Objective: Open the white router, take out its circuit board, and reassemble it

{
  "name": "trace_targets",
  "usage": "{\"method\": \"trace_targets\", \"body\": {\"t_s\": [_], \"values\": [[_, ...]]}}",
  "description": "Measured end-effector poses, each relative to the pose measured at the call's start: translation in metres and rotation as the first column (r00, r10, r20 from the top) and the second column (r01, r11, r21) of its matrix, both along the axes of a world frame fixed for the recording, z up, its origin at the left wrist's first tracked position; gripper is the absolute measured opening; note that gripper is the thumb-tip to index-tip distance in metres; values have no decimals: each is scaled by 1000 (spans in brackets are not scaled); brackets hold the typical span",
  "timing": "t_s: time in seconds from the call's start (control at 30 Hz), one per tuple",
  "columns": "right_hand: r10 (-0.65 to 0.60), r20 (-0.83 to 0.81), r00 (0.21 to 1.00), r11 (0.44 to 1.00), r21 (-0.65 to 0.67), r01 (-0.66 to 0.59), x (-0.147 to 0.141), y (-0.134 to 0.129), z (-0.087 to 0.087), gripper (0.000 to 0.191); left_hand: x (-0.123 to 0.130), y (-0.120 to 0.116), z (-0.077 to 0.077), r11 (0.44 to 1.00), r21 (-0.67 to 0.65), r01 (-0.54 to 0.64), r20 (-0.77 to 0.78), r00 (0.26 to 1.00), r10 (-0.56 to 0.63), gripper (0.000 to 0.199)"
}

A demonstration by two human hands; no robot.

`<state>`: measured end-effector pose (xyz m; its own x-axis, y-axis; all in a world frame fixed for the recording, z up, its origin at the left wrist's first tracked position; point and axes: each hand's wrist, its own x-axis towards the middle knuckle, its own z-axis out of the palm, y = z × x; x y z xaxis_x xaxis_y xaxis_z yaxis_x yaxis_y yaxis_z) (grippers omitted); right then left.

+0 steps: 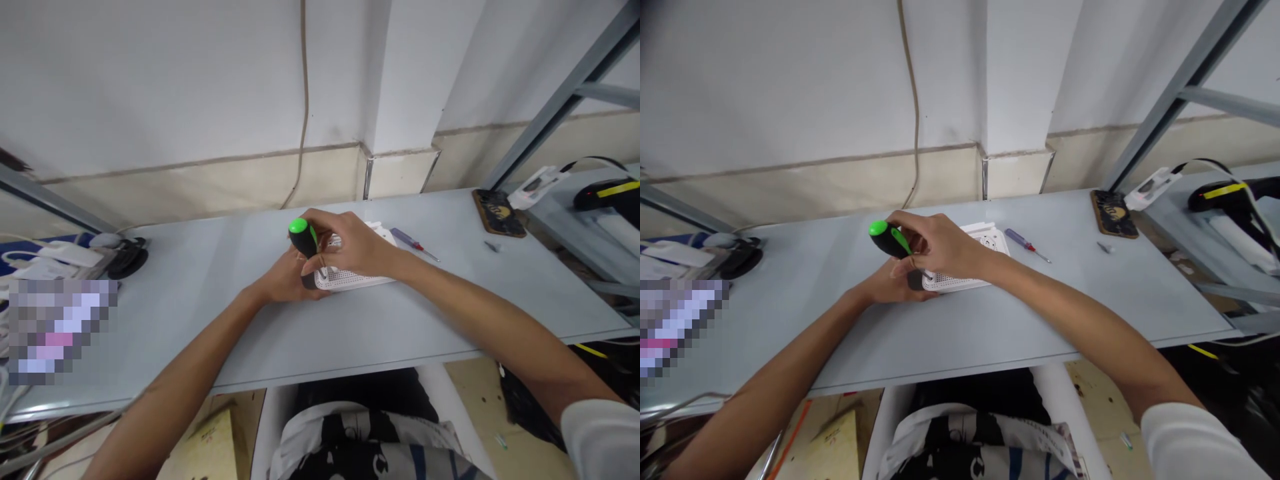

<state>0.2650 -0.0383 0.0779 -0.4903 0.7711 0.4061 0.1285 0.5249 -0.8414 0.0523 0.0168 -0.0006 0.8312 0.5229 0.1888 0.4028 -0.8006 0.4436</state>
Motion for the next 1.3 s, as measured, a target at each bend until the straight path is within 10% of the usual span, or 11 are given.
{"method": "trace_targets", "body": {"t_s": [0.2,0.6,0.83,1.13,1.3], "values": [[242,-13,970,959,-151,-241,11,-3,6,57,3,-3,-5,995,96,41,75,996,-48,75],[-90,-49,995,988,-130,83,-15,-16,-9,58,15,-14,-6,987,3,-161,75,984,161,73],[57,-57,997,983,-172,-66,-9,-8,-11,32,10,-11,-11,997,21,-77,71,995,75,67],[-156,5,988,982,-103,156,-23,-18,-20,19,17,-8,-10,989,81,-127,135,984,115,61],[-70,8,998,988,-141,70,-19,-12,-16,15,13,-10,-10,987,82,-140,70,988,134,60]]}}
